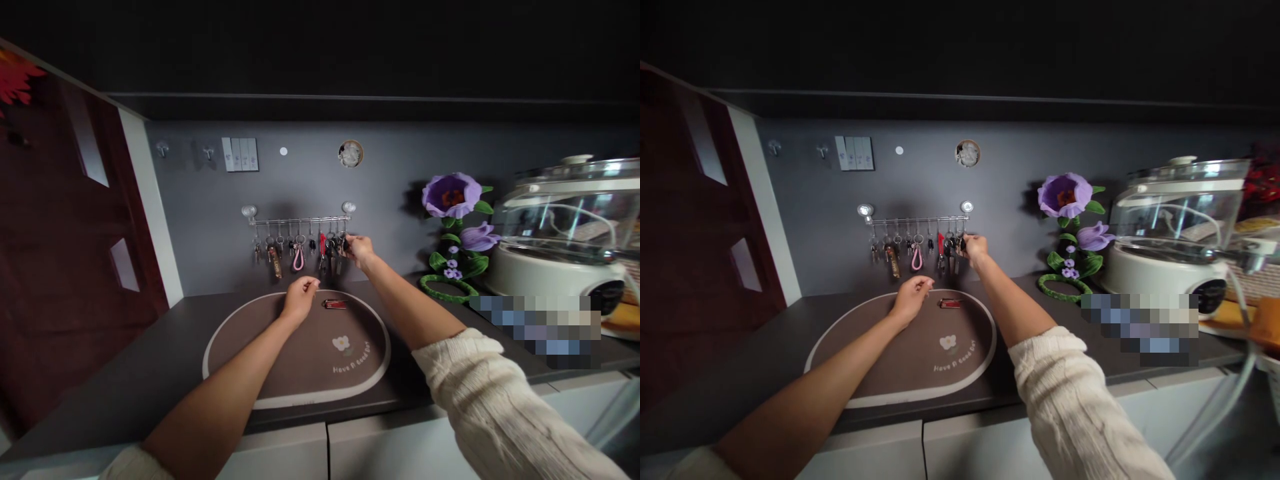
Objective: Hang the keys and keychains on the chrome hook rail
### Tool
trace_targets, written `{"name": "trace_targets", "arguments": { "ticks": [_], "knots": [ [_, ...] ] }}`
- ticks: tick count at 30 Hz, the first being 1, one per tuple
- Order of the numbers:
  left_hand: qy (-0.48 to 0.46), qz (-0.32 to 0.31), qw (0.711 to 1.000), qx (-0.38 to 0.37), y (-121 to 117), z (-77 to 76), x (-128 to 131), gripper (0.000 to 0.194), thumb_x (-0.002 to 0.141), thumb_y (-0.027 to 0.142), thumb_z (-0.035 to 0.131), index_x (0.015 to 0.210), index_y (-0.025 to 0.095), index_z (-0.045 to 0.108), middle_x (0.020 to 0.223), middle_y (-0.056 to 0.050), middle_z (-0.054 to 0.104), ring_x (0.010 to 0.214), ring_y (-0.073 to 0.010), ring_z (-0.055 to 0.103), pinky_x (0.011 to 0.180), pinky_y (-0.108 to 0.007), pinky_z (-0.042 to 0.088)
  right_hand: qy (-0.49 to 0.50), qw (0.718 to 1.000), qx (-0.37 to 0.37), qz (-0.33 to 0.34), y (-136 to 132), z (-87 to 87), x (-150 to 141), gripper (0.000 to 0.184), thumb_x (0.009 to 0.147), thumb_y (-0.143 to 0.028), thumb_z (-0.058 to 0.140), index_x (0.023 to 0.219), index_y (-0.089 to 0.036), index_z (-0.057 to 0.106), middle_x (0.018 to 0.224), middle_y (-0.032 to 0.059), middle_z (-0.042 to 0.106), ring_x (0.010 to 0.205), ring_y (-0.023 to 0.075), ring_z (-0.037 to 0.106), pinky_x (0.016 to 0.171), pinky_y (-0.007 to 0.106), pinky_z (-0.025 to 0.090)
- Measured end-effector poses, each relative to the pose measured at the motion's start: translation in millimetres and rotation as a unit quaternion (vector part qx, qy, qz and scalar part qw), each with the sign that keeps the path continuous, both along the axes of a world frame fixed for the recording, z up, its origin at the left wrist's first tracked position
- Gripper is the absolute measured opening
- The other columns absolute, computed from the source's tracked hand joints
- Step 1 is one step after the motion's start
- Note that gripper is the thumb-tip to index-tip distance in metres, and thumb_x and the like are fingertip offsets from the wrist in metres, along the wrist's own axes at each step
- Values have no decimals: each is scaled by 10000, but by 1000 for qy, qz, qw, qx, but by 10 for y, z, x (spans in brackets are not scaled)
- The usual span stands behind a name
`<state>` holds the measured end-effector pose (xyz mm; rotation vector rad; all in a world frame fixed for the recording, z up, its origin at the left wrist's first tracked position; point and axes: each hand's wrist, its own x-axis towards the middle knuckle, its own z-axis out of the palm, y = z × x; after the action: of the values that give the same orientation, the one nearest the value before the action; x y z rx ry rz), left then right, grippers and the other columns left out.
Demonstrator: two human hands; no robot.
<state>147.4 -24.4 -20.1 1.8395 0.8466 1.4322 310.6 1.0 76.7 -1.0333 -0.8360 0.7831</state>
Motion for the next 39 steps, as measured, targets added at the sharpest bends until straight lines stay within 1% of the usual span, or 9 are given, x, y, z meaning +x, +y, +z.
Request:
{"name": "trace_targets", "arguments": {
  "ticks": [4, 8, 13, 20, 24, 29, 35, 39],
  "knots": [
    [-2, -2, 1000, -7, -11, 10, 2, 233, 704, 330, 468, 750, 125, 568, 649, -21, 556, 561, -98, 466, 544, -214, 361, -10, 1000, 3, -15, 31, -51, 23, 110, 722, -122, 481, 613, -136, 490, 427, -33, 460, 368, 50, 407, 407, 187, 412],
    [1, -2, 1000, -14, -38, 29, 4, 228, 703, 324, 471, 753, 123, 568, 647, -19, 558, 546, -93, 463, 531, -210, 360, -24, 1000, 15, -4, 75, -109, 60, 116, 709, -148, 509, 595, -137, 493, 448, -37, 461, 397, 42, 413, 438, 180, 426],
    [3, -5, 1000, -12, -38, 21, 5, 217, 703, 315, 473, 749, 125, 569, 645, -19, 563, 554, -94, 469, 536, -209, 363, -33, 999, 15, 11, 69, -128, 69, 115, 711, -123, 478, 599, -144, 492, 471, -35, 473, 411, 43, 427, 475, 200, 445],
    [12, -5, 1000, -1, -5, -7, 1, 221, 696, 322, 479, 753, 133, 578, 632, -14, 560, 545, -95, 473, 538, -213, 363, -54, 999, -2, 4, -18, -150, 77, 126, 677, -67, 439, 578, -143, 461, 492, -33, 475, 430, 34, 452, 460, 155, 389],
    [16, -8, 1000, 0, -19, 8, -7, 212, 694, 320, 482, 735, 136, 578, 613, -4, 552, 535, -93, 467, 537, -212, 362, -70, 997, -13, -14, -110, -205, 80, 108, 650, -49, 443, 601, -144, 461, 479, -40, 464, 429, 31, 437, 437, 138, 347],
    [26, -6, 1000, 13, -13, 2, -21, 202, 699, 310, 477, 724, 134, 572, 608, 2, 540, 537, -90, 458, 536, -210, 359, -75, 997, -26, -8, -313, -276, 44, 95, 683, -71, 442, 632, -146, 471, 545, -23, 507, 447, 34, 445, 481, 165, 388],
    [53, 0, 998, 22, 0, -20, -45, 203, 704, 304, 479, 742, 132, 581, 614, -5, 549, 552, -95, 467, 558, -216, 372, -72, 996, -40, 44, -561, -416, -20, 79, 722, -110, 465, 657, -144, 495, 603, 3, 549, 494, 50, 491, 520, 185, 419],
    [66, -2, 998, 19, 11, -37, -57, 181, 698, 275, 494, 745, 126, 585, 639, -18, 564, 596, -102, 488, 594, -221, 384, -120, 988, -42, 90, -632, -582, -59, 31, 688, -138, 529, 657, -139, 526, 587, 10, 556, 499, 64, 491, 508, 191, 403]
  ]
}}
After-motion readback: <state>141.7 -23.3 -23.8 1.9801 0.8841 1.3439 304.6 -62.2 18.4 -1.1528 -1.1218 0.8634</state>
